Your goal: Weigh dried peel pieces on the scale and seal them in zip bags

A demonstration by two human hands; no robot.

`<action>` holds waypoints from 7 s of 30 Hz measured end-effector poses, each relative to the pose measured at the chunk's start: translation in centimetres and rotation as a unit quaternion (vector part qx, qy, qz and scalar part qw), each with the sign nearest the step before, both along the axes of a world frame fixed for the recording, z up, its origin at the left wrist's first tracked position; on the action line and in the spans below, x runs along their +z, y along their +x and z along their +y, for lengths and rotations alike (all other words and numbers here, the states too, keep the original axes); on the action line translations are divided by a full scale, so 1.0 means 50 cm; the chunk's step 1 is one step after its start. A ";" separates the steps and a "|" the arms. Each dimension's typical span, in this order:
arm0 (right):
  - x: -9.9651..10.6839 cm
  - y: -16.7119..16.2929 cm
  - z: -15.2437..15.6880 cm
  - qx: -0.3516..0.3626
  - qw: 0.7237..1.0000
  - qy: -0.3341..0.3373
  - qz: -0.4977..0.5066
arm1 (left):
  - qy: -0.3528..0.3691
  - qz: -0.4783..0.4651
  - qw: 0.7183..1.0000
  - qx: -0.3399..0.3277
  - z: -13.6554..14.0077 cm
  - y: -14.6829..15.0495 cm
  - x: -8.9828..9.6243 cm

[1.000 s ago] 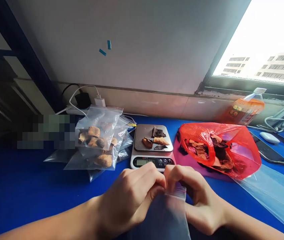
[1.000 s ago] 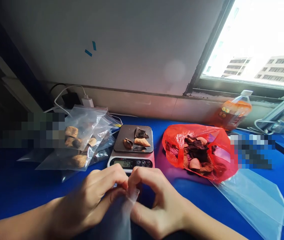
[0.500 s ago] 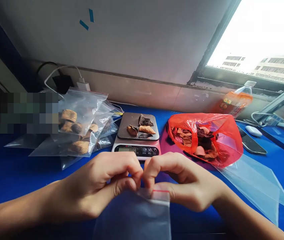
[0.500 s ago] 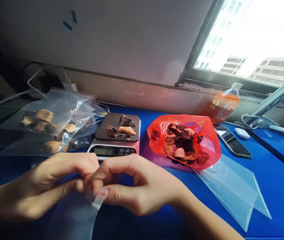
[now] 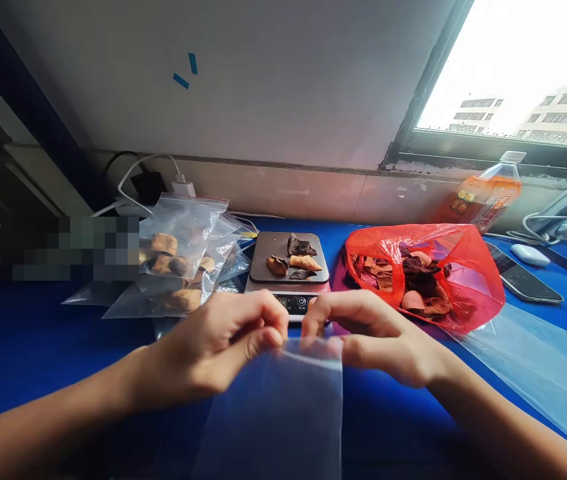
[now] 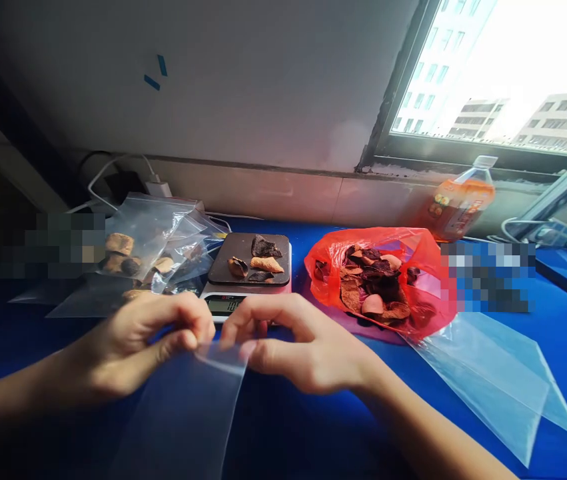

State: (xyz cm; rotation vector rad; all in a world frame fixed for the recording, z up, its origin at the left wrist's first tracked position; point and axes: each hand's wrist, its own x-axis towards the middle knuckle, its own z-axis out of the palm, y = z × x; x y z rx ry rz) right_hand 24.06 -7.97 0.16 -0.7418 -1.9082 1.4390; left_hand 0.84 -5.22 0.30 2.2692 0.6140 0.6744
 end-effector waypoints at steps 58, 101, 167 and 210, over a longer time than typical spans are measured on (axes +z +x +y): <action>0.025 0.021 -0.012 -0.079 0.931 0.330 -0.133 | -0.004 0.065 0.994 -0.091 -0.004 -0.001 0.038; -0.099 0.019 0.095 -0.248 0.819 0.469 -0.220 | 0.053 0.101 0.979 -0.172 -0.014 0.012 0.006; -0.065 -0.003 0.134 -0.329 0.801 0.432 -0.253 | 0.070 0.126 0.989 -0.031 0.031 -0.016 0.032; 0.006 -0.033 0.046 -0.264 0.956 0.113 0.060 | 0.009 -0.140 0.945 0.296 0.059 -0.016 0.028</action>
